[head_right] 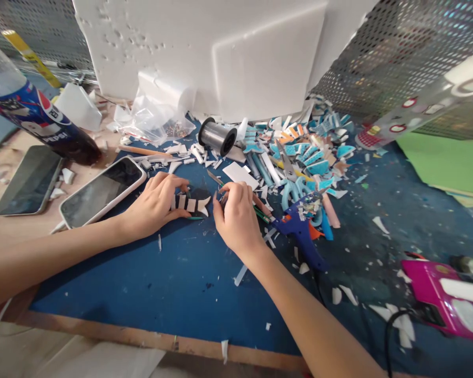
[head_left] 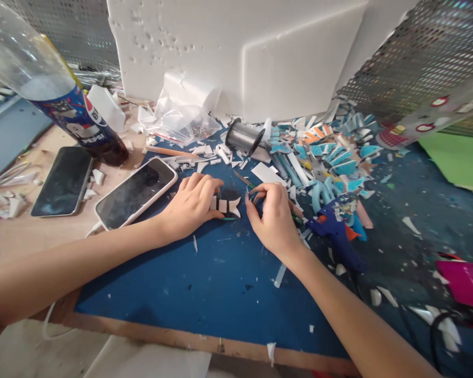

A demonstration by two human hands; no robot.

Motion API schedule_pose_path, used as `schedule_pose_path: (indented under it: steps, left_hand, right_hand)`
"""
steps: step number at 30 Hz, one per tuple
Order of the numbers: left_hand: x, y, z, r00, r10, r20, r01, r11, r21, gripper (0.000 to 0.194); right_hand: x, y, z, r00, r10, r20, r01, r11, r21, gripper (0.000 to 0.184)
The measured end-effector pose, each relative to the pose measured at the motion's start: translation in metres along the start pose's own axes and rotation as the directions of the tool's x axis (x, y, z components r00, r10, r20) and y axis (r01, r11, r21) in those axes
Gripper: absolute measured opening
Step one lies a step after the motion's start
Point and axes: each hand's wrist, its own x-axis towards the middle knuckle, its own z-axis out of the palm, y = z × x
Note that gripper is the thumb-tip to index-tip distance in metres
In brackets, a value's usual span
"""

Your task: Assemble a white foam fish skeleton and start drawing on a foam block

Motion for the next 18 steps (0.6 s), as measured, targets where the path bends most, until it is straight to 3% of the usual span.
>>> schedule_pose_path:
  steps: [6, 9, 13, 18]
  left_hand:
    - [-0.011, -0.002, -0.01, 0.996, 0.068, -0.055, -0.066, 0.997, 0.033, 0.059]
    - [-0.02, -0.005, -0.02, 0.999, 0.028, -0.03, -0.03, 0.999, -0.043, 0.067]
    - [-0.026, -0.007, -0.026, 1.0, -0.001, -0.016, -0.001, 0.995, -0.099, 0.059]
    - [-0.023, -0.003, -0.023, 0.999, 0.046, 0.006, -0.045, 0.995, -0.091, 0.052]
  right_hand:
    - [0.0, -0.004, -0.01, 0.997, -0.066, -0.041, 0.068, 0.997, 0.04, 0.03]
    - [-0.001, -0.009, -0.013, 0.995, -0.095, 0.034, 0.09, 0.99, 0.108, 0.042]
    - [0.0, -0.016, -0.013, 0.977, -0.071, 0.203, 0.034, 0.983, 0.179, 0.055]
    - [0.003, -0.017, -0.01, 0.964, -0.063, 0.258, 0.012, 0.981, 0.193, 0.056]
